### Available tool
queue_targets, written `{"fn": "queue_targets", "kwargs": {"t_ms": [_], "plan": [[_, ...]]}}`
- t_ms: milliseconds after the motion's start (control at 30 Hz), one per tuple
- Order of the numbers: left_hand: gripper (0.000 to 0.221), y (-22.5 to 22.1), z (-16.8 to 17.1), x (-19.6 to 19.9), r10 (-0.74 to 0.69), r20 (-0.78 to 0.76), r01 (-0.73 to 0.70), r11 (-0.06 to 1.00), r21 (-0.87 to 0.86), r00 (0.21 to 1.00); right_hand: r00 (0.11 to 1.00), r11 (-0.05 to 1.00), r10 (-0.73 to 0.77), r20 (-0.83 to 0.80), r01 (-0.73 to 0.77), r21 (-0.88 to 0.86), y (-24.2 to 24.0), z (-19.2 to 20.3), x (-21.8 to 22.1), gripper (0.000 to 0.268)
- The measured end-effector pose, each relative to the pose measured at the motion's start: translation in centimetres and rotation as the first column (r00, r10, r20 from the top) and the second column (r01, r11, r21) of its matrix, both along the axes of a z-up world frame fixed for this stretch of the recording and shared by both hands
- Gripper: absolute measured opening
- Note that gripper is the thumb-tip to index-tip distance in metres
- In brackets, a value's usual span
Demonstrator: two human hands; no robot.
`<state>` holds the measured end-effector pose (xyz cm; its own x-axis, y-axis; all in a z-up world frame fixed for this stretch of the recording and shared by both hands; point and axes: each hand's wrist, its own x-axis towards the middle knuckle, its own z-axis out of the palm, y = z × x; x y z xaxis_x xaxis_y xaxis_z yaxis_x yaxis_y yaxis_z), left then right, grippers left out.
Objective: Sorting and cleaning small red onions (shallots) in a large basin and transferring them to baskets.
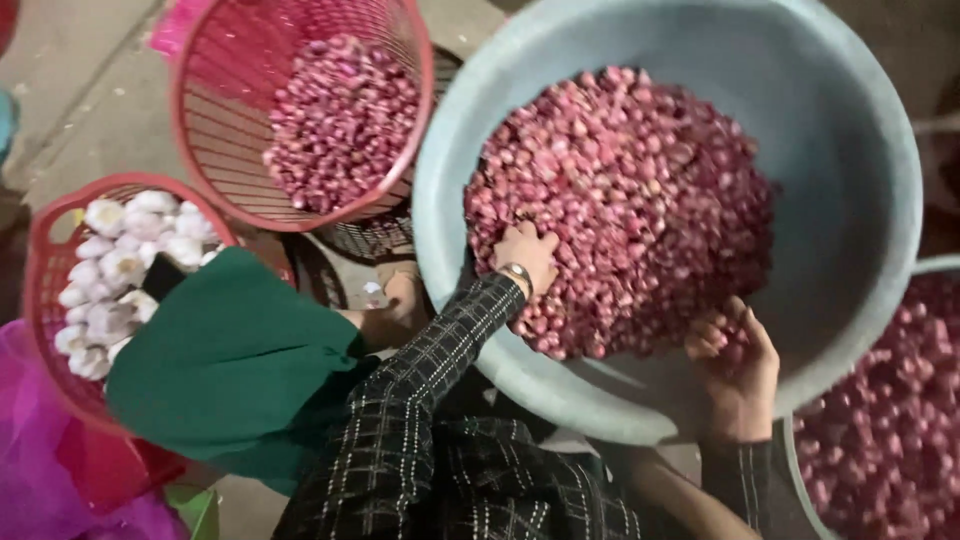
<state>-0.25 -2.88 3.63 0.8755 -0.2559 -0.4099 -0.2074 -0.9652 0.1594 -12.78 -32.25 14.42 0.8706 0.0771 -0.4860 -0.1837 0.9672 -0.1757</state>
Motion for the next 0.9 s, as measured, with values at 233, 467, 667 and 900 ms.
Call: {"fn": "queue_targets", "kwargs": {"t_ms": [233,467,667,900], "plan": [[0.077,-1.5,-3.1,-0.5,0.098,-0.139,-0.088,0.993,0.078,0.985,0.977,0.955,-0.075,-0.201,0.012,-0.298,0.0,-0.9,0.5,0.013],[0.044,-1.0,1.1,-3.2,-0.082,-0.214,0.077,0.997,-0.031,0.973,0.976,0.966,-0.075,-0.206,0.020,-0.258,0.1,-0.6,0.5,0.013],[0.065,-2.6,2.1,-6.8,-0.190,-0.263,0.159,0.978,-0.136,0.946,0.975,0.955,-0.097,-0.200,0.034,-0.295,0.1,-0.6,0.5,0.015],[0.044,-4.3,-3.4,-6.6,0.036,-0.444,-0.119,0.980,-0.161,0.895,0.983,0.890,-0.090,-0.161,0.007,-0.456,-0.2,-1.2,0.3,0.015]]}}
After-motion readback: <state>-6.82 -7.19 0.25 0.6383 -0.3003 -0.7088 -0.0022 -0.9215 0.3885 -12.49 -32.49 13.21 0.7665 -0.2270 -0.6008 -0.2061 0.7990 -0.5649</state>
